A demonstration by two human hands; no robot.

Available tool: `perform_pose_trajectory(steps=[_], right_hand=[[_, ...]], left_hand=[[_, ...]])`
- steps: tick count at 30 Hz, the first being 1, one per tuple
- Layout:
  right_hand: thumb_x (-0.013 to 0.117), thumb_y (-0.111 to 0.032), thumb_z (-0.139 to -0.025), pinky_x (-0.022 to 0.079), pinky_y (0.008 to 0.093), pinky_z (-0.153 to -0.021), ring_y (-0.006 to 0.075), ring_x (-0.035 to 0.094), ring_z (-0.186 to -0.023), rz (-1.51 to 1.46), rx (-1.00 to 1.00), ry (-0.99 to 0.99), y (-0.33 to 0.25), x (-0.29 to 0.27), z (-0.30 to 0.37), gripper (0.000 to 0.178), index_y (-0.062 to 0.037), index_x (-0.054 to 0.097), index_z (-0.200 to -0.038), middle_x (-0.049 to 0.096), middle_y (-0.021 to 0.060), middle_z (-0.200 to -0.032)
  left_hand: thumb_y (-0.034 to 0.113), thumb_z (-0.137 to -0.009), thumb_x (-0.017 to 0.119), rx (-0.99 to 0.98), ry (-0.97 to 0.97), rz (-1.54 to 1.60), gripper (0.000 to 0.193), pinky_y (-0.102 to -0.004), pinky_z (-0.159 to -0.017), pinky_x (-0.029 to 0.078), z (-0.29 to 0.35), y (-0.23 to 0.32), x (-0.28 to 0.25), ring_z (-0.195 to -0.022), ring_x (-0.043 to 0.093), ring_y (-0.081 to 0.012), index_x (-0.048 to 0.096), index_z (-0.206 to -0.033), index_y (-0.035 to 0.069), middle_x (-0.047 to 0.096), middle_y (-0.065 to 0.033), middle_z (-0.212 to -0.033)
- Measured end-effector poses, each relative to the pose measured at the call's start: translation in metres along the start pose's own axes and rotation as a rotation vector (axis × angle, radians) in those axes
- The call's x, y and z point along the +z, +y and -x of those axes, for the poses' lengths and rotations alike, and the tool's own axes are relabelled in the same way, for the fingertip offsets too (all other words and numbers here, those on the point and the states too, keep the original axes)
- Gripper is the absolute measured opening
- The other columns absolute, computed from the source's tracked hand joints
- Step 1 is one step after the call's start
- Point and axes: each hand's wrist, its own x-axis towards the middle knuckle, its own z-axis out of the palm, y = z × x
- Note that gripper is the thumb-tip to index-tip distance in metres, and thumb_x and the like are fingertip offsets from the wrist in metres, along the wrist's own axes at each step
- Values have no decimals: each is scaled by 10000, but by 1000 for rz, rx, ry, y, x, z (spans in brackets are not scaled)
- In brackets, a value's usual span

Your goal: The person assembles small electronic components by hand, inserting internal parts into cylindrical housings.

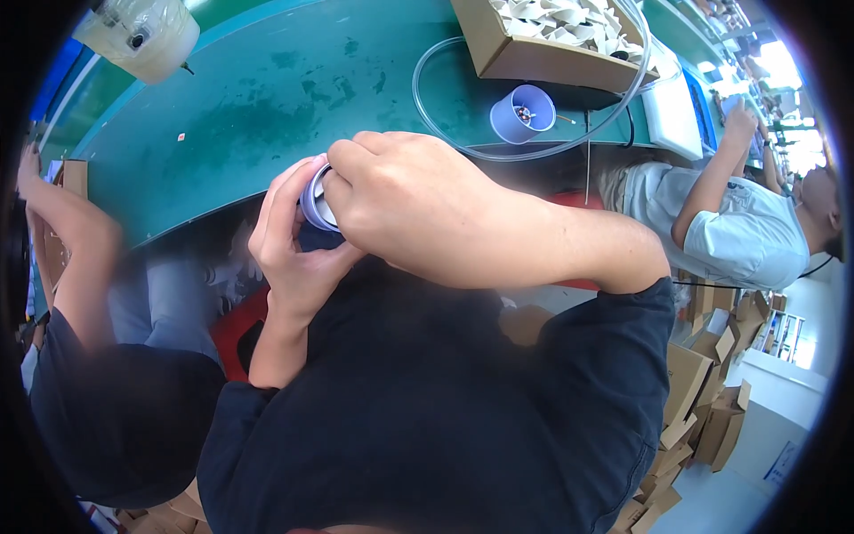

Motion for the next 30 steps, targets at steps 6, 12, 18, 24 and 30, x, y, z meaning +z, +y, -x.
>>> perform_pose_trajectory(steps=[6, 12, 18, 24, 30], right_hand=[[630, 14, -693, 457, 361, -622, 276, 535, -723, -22, -31, 73, 1, 7, 2, 291, 46, 551, -972, 485, 125, -808], [616, 34, -644, 457, 358, -613, 278, 534, -713, -11, -17, 23, -2, 4, 2, 355, 44, 547, -992, 482, 132, -813], [628, 36, -652, 448, 352, -600, 279, 528, -699, 2, -2, 17, -1, 5, 3, 349, 36, 546, -991, 474, 128, -818], [645, 20, -696, 437, 351, -594, 279, 513, -689, -120, 4, 30, 0, 0, 4, 312, 35, 545, -991, 467, 123, -820], [646, 26, -693, 439, 350, -598, 276, 514, -692, -101, -10, 24, 1, 0, 5, 311, 29, 552, -989, 478, 125, -844]], left_hand=[[69, -510, 835, -24, 7, -14, 639, -339, -765, 529, 2, 0, -1, -909, 628, -296, 579, -1090, -9, 607, -172, -1049], [58, -507, 832, -38, 24, 38, 636, -341, -775, 525, 2, 0, 0, -916, 627, -298, 581, -1087, -8, 608, -171, -1051], [54, -505, 828, 9, 31, 12, 633, -342, -773, 525, 2, -3, 1, -918, 626, -292, 584, -1087, -3, 607, -167, -1058], [51, -502, 823, -21, 20, 25, 632, -343, -771, 526, 2, 2, -2, -922, 625, -291, 588, -1086, 6, 602, -168, -1068], [50, -493, 821, -19, -3, 31, 639, -341, -768, 526, -1, 3, -3, -917, 625, -298, 591, -1088, 16, 602, -170, -1058]])
